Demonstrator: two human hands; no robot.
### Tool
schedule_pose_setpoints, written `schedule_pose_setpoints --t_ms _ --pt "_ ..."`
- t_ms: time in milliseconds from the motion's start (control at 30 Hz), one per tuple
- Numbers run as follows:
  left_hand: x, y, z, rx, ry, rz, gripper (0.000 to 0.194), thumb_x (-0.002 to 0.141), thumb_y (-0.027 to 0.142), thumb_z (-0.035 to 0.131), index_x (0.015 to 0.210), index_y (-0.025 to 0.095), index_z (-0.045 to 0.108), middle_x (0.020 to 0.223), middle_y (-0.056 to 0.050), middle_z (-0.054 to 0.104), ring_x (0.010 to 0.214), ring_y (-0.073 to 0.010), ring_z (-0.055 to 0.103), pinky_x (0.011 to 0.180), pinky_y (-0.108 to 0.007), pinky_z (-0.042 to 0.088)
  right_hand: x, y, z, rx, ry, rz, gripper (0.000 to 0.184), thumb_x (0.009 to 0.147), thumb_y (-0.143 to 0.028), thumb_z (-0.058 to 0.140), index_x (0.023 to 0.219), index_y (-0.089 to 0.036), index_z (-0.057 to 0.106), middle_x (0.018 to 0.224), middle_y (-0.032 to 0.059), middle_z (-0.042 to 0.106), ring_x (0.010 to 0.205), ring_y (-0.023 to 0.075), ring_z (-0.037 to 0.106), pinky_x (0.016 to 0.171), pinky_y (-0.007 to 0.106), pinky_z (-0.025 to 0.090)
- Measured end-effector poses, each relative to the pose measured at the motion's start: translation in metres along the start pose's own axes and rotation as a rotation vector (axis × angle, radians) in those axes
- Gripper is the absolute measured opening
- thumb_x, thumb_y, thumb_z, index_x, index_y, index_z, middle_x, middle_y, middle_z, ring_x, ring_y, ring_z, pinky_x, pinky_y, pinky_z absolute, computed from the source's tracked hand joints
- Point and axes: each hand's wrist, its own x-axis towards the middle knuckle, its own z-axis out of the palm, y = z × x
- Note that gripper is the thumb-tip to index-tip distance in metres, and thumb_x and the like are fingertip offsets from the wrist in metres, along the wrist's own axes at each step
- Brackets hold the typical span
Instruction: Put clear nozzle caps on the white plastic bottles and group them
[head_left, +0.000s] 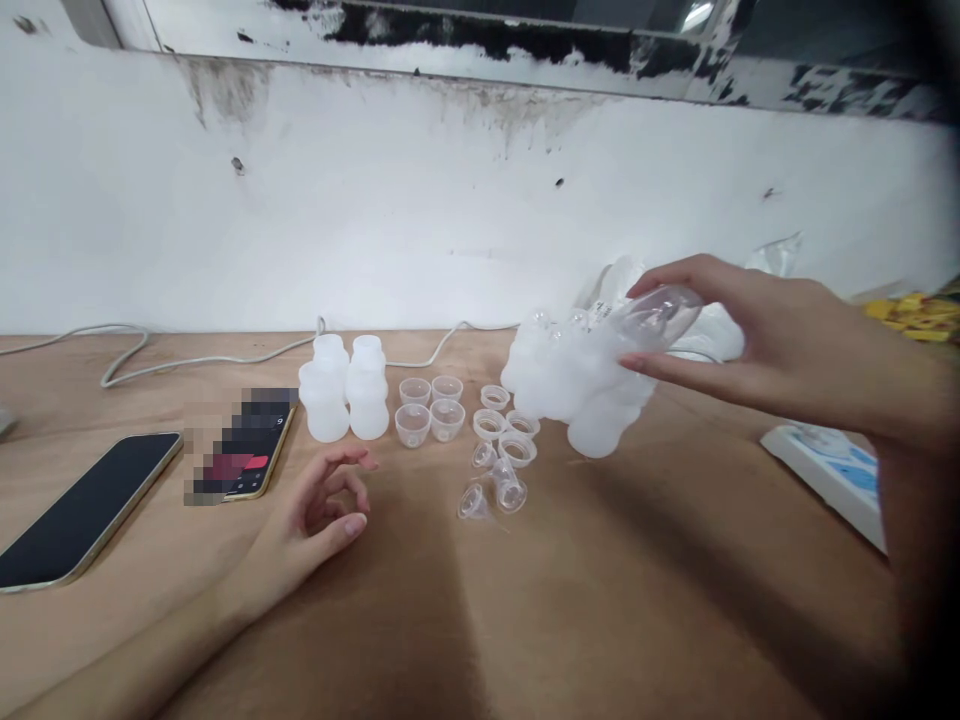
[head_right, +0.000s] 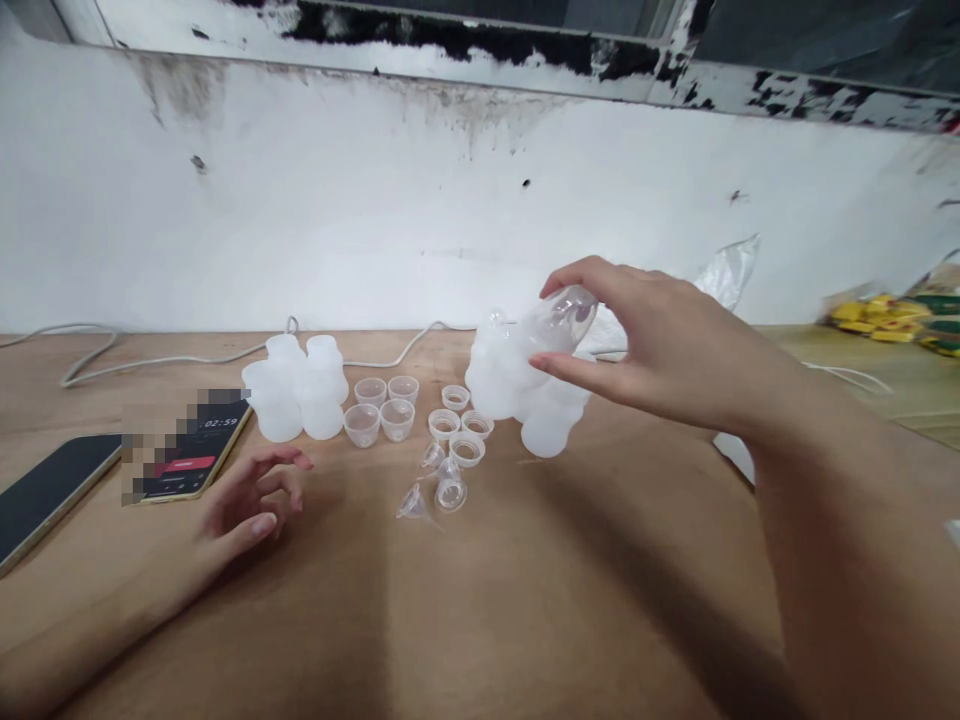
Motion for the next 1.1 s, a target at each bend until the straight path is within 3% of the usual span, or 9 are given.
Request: schedule_pose_setpoints --t_ms 100,233,500,1100 --pt "0.000 -0.003 0.000 -0.002 0.006 0.002 0.039 0.080 0.036 0.053 0.115 0.027 0.037 0.114 -0.007 0.037 0.078 -0.0138 0.045 0.058 -0.024 0.038 0.003 0.004 0.007 -0.186 -0.165 -0.005 0.042 0.073 -0.055 0.046 0.105 -0.027 0.047 0.089 0.0069 0.062 0.080 0.0295 0.056 0.075 0.047 0.041" --pt "0.000 -0.006 -0.001 -0.003 0.008 0.003 0.040 0.080 0.037 0.054 0.115 0.028 0.038 0.114 -0.006 0.039 0.077 -0.0136 0.045 0.057 -0.024 0.038 0.005 0.003 0.023 -0.221 -0.297 -0.022 0.042 0.077 -0.048 0.046 0.105 -0.017 0.051 0.092 0.0103 0.064 0.084 0.0288 0.057 0.081 0.045 0.039" --pt "-0.001 -0.005 -0.001 -0.010 0.005 -0.016 0.041 0.079 0.038 0.054 0.116 0.027 0.038 0.112 -0.006 0.041 0.075 -0.0123 0.045 0.055 -0.023 0.038 0.005 0.007 0.045 -0.228 -0.366 -0.044 0.046 0.074 -0.052 0.046 0.105 -0.018 0.053 0.090 0.0089 0.065 0.087 0.0300 0.057 0.079 0.044 0.037" --pt "-0.001 -0.005 0.000 -0.013 -0.005 -0.033 0.041 0.079 0.039 0.054 0.115 0.026 0.038 0.108 -0.006 0.042 0.074 -0.0119 0.044 0.055 -0.022 0.036 0.008 0.006 0.052 -0.187 -0.395 0.006 0.047 0.075 -0.052 0.045 0.102 -0.015 0.053 0.086 0.0109 0.065 0.087 0.0297 0.056 0.080 0.042 0.038"
